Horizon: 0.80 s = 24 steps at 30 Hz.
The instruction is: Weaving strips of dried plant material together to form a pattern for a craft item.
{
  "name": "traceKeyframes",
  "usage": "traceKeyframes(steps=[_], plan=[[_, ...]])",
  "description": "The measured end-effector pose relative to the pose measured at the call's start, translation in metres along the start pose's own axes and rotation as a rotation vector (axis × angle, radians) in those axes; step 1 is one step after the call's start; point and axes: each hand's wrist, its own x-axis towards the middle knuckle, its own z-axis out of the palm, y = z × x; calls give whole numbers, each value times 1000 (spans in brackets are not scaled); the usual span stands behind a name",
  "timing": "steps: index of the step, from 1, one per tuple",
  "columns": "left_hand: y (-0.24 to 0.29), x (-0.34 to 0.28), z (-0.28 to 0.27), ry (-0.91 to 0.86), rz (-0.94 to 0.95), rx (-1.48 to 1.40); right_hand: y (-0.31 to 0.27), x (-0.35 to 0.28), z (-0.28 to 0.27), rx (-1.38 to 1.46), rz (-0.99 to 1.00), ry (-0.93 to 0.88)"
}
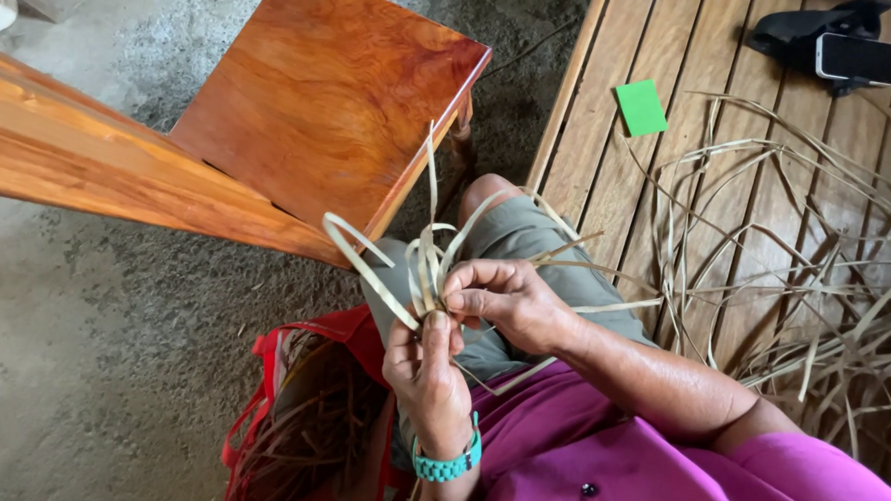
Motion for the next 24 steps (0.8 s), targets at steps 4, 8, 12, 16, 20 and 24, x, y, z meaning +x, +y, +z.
traceKeyframes(steps=[4,8,12,16,20,24], plan=[[3,0,1,-39,8,-17,-2,5,2,71,23,-6],[-2,1,-3,-65,10,8,-2,3,5,65,40,37],[6,0,2,-76,24,1,-3,-1,6,0,29,33],[1,-1,-1,-68,-9,4,-5,-2,9,-30,3,39],[-15,1,-8,-72,-44,-34,-6,-3,11,-62,10,92],[-11,3,-5,-90,-29,-64,-5,-5,-3,-102,2,50]])
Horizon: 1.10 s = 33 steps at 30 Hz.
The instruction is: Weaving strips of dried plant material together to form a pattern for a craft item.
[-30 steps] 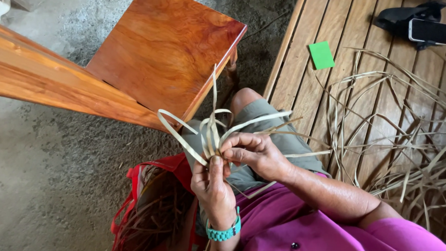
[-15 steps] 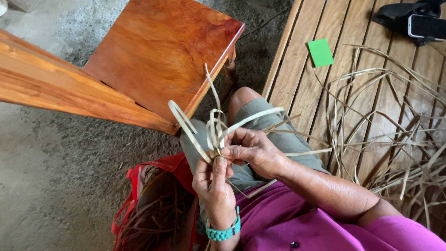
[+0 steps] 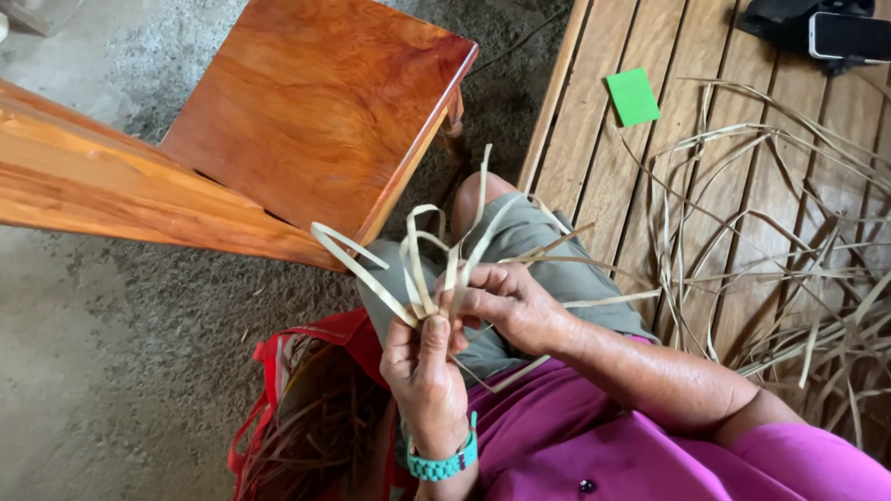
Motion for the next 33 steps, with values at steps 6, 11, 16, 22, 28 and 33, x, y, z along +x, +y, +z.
traceKeyframes(steps=[6,11,16,22,28,33], plan=[[-1,3,-2,-38,-12,-187,-13,3,-7,26,-15,-288],[-3,-2,-1,-44,-14,-90,-27,5,4,-25,-116,-267],[-8,-3,0,20,-41,-66,-3,6,2,58,9,-97],[-12,-2,0,5,18,-20,2,6,3,105,66,43],[-13,-3,0,40,-80,-50,2,9,-2,117,65,30],[-9,0,9,62,-19,-144,-3,10,2,118,-12,46]])
